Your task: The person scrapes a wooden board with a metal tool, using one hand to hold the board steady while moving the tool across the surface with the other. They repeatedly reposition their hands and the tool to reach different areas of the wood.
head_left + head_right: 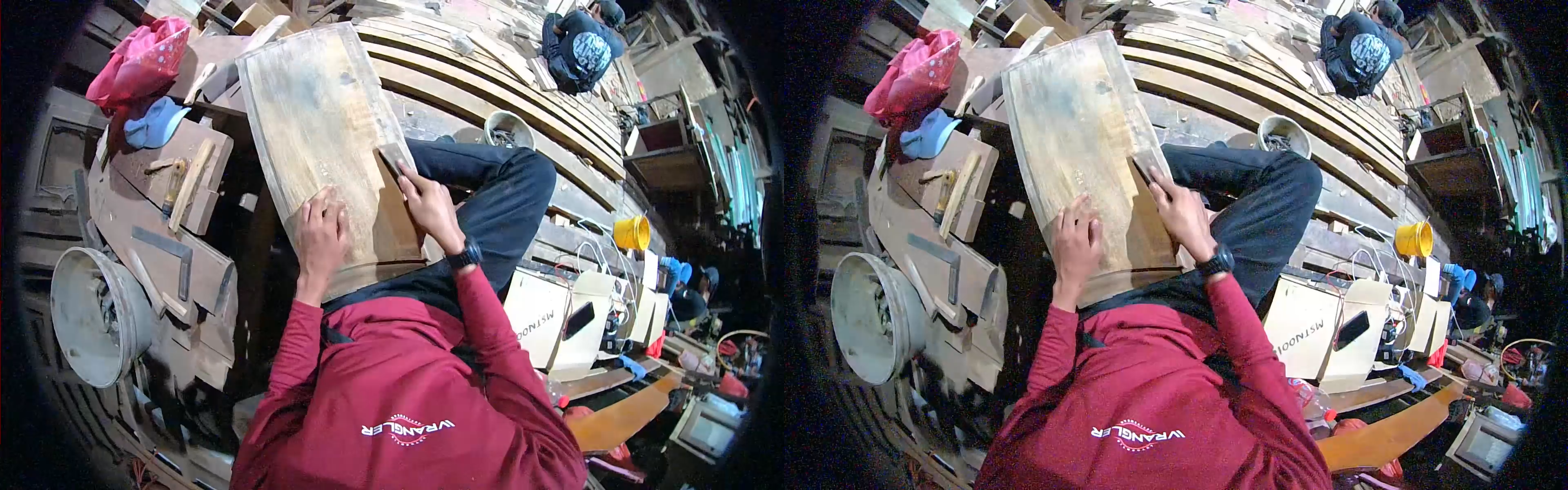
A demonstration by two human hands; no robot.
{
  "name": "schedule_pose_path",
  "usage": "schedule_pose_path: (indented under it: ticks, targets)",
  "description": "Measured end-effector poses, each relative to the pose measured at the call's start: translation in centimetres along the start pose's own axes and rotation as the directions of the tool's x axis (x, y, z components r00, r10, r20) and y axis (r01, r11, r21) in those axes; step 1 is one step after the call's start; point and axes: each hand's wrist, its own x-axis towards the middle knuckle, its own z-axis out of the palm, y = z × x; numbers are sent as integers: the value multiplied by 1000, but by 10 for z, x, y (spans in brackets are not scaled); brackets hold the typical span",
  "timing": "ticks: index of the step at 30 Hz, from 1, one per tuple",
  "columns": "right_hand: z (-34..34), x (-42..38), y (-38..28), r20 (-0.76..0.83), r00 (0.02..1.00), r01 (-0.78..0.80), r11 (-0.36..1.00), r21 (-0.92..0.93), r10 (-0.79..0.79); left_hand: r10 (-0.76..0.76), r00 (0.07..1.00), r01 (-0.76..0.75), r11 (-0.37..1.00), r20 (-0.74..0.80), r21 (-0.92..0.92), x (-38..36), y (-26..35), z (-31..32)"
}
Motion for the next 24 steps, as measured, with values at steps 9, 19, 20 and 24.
schedule_pose_path:
  ticks: [9,19,20,24]
  targets:
    - [-51,-27,52,60,970,-240,964,117,234,-278,938,260,960,-209,-108,-4,-5,-8]
    - [-38,-28,72,67,970,-240,953,183,232,-535,816,430,815,-219,-388,-17,-36,-3]
    - [-38,-28,69,92,963,-267,938,220,253,-589,803,503,754,-95,-422,-15,-34,-12]
    - [-48,-29,49,123,966,-254,926,279,228,-629,753,608,553,193,-569,-15,-52,-27]
